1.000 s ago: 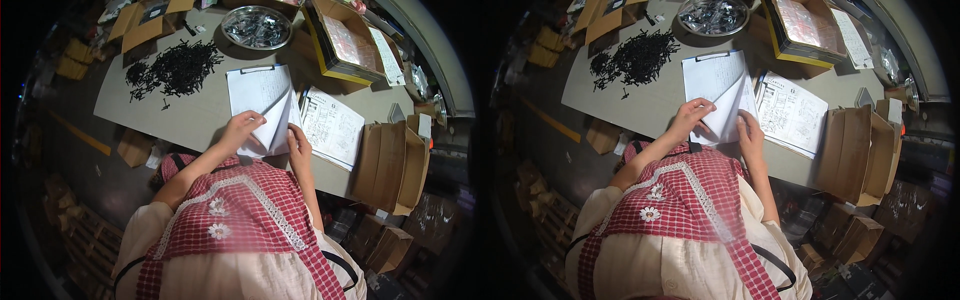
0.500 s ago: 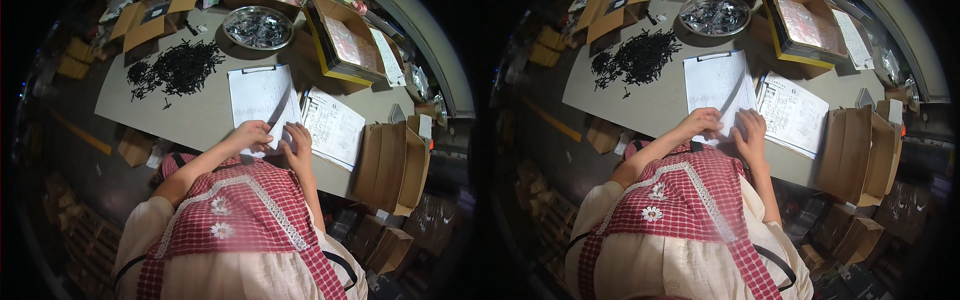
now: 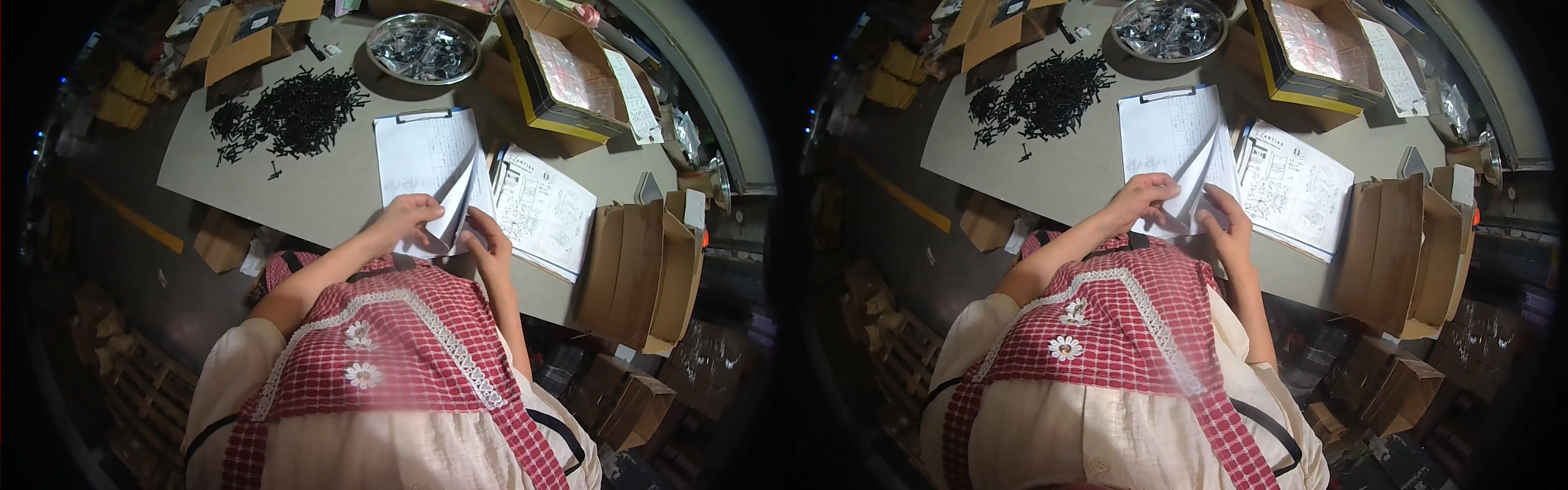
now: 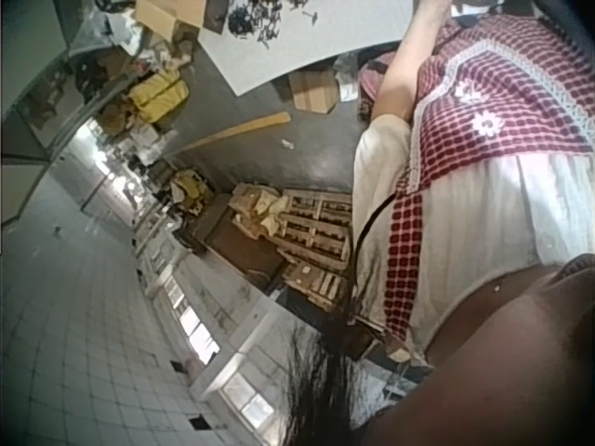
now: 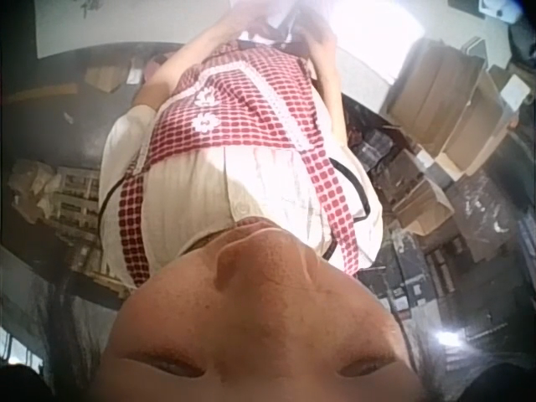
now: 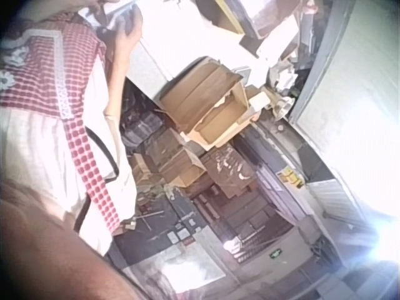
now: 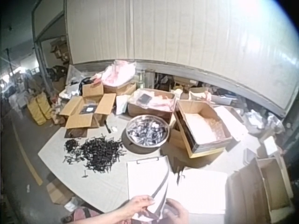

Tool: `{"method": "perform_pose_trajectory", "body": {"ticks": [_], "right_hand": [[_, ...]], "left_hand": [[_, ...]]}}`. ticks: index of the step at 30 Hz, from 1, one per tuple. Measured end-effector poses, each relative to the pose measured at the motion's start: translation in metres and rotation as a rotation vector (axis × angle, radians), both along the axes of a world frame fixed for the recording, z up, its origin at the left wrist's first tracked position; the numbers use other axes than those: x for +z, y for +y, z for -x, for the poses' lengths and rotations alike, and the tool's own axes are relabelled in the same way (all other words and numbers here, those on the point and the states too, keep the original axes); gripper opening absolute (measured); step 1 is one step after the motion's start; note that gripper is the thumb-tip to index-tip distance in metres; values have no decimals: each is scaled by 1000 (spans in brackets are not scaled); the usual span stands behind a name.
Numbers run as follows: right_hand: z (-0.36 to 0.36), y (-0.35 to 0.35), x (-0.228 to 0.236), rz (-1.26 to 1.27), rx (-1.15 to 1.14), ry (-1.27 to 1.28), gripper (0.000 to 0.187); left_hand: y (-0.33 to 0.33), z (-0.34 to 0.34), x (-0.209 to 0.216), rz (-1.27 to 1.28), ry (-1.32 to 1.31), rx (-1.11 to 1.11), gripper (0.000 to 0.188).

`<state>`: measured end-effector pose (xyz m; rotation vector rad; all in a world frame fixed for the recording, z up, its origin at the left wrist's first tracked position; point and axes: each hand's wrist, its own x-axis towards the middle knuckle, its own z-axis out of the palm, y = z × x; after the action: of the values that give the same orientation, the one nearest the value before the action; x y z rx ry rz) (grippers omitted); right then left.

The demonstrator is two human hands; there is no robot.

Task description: The person picks up screws from a pile on the table by hand, gathers them in their palm, and then places them into a small plastic bag. They then move a clipboard from the table, flip through several pages of paper attached to it, and use a pen to write on one of the sheets.

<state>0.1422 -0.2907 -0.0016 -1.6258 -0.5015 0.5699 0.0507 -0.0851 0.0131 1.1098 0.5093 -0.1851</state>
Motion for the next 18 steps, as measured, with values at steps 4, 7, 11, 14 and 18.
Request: {"method": "perform_pose_trajectory", "body": {"ticks": [4, 7, 11, 14, 18], "right_hand": [[-12, -7, -22, -49, -245, 248, 29], [-15, -11, -23, -59, -313, 288, 28], [-17, -18, -18, -23, -290, 261, 29], [-17, -24, -22, 28, -331, 46, 27], [-22, -33, -10, 238, -331, -528, 23]], "left_hand": [[9, 3, -9, -69, -36, 270, 26], [12, 2, -3, 64, -80, 499, 32], [17, 4, -3, 168, -63, 656, 38], [30, 12, -18, 109, 20, 530, 42], [33, 18, -22, -272, 0, 500, 29]]}}
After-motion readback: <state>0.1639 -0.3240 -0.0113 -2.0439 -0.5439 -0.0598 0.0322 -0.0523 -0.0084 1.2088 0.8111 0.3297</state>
